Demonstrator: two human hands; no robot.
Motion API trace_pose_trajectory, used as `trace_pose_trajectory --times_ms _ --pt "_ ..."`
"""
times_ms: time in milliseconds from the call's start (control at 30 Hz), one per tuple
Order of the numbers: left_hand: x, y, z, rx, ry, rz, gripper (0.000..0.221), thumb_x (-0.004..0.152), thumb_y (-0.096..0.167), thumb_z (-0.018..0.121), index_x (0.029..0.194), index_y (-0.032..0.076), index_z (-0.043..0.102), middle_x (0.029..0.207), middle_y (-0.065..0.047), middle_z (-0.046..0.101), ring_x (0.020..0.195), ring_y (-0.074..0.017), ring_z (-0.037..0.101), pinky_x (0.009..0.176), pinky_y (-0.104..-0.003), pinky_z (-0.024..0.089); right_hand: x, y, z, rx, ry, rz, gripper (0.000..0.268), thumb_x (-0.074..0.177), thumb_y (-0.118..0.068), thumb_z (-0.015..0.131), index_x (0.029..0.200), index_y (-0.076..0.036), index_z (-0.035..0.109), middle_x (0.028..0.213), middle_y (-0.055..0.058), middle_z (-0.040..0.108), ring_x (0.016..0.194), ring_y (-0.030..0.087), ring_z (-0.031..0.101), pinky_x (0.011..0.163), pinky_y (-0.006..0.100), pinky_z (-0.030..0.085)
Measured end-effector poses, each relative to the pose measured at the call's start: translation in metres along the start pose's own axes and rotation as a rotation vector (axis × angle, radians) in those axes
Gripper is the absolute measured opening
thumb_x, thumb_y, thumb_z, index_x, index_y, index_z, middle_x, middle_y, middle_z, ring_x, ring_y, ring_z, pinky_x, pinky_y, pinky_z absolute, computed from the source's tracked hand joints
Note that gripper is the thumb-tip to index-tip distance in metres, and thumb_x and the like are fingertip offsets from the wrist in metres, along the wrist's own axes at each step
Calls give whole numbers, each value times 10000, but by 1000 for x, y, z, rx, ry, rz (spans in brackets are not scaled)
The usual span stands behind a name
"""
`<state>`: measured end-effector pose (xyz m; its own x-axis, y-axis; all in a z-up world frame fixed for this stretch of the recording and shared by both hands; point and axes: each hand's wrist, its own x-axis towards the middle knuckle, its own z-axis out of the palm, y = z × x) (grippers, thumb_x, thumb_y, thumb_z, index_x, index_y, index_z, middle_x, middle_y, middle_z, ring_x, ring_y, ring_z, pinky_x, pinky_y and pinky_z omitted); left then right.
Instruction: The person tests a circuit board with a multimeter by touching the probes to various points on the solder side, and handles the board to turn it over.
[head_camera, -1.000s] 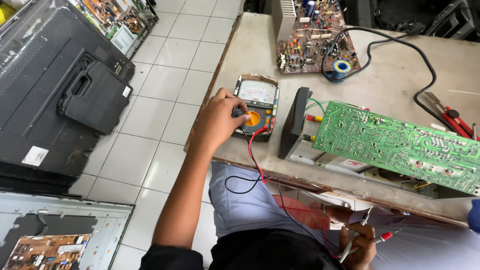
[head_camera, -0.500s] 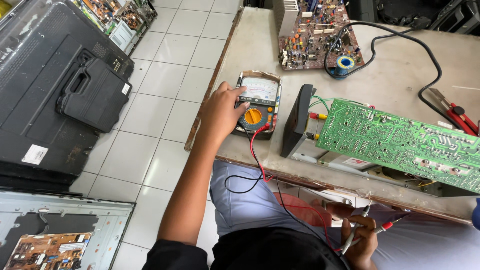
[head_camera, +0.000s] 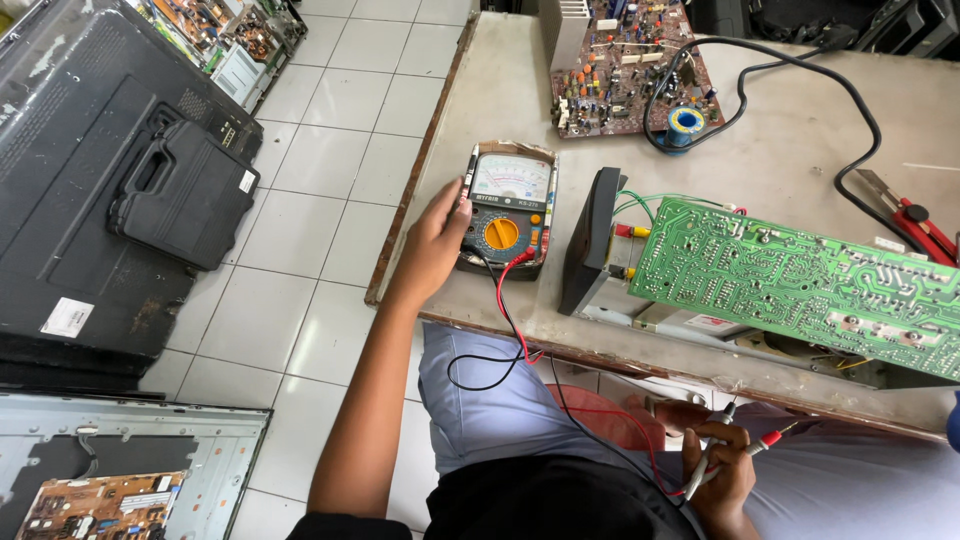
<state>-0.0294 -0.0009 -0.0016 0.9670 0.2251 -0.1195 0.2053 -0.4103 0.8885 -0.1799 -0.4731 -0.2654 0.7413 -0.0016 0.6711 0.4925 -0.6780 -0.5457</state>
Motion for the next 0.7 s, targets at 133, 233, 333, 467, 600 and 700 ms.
trace_pose_trajectory --times_ms 133,233,333,467,600,700 --pt "-33 1 -3 -86 -9 10 670 1058 369 478 1682 140 390 1714 -27 488 1594 -167 441 1257 -309 335 9 -9 1 78 18 -53 404 1016 -72 719 876 -91 340 998 123 679 759 205 604 699 327 434" --pt "-55 18 -15 28 -58 12 659 1044 369 507 1676 199 432 1616 37 614 1488 -123 560 1155 -270 409 0 -5 1 112 -6 -1 379 988 -94 752 913 -113 381 1050 131 703 836 225 681 753 334 497" --pt "-55 3 -9 307 219 439 654 1053 290 625 1630 50 432 1633 -204 520 1497 -373 496 1213 -479 391 -15 6 4 -77 -134 219 572 939 -160 794 559 -140 368 1032 11 750 870 208 727 690 396 487" --pt "-65 23 -8 252 136 607 269 1058 215 707 1277 62 741 1264 -123 656 1254 -275 659 1135 -408 498 25 -19 1 152 -44 -164 274 968 -51 741 946 -103 473 1071 133 706 1081 378 736 842 492 571" --pt "-62 -2 0 137 28 384 349 1102 333 571 1384 185 717 1425 -26 594 1459 -179 530 1248 -359 361 31 -22 1 185 -7 -158 343 960 -29 755 917 -151 437 1024 78 704 1039 331 725 897 482 588" --pt "-61 -13 6 -251 -5 249 417 1117 268 513 1494 97 560 1523 -55 536 1520 -153 450 1287 -320 340 28 -18 5 202 23 -144 323 976 -43 735 913 -148 437 1019 84 718 1007 335 725 872 468 586"
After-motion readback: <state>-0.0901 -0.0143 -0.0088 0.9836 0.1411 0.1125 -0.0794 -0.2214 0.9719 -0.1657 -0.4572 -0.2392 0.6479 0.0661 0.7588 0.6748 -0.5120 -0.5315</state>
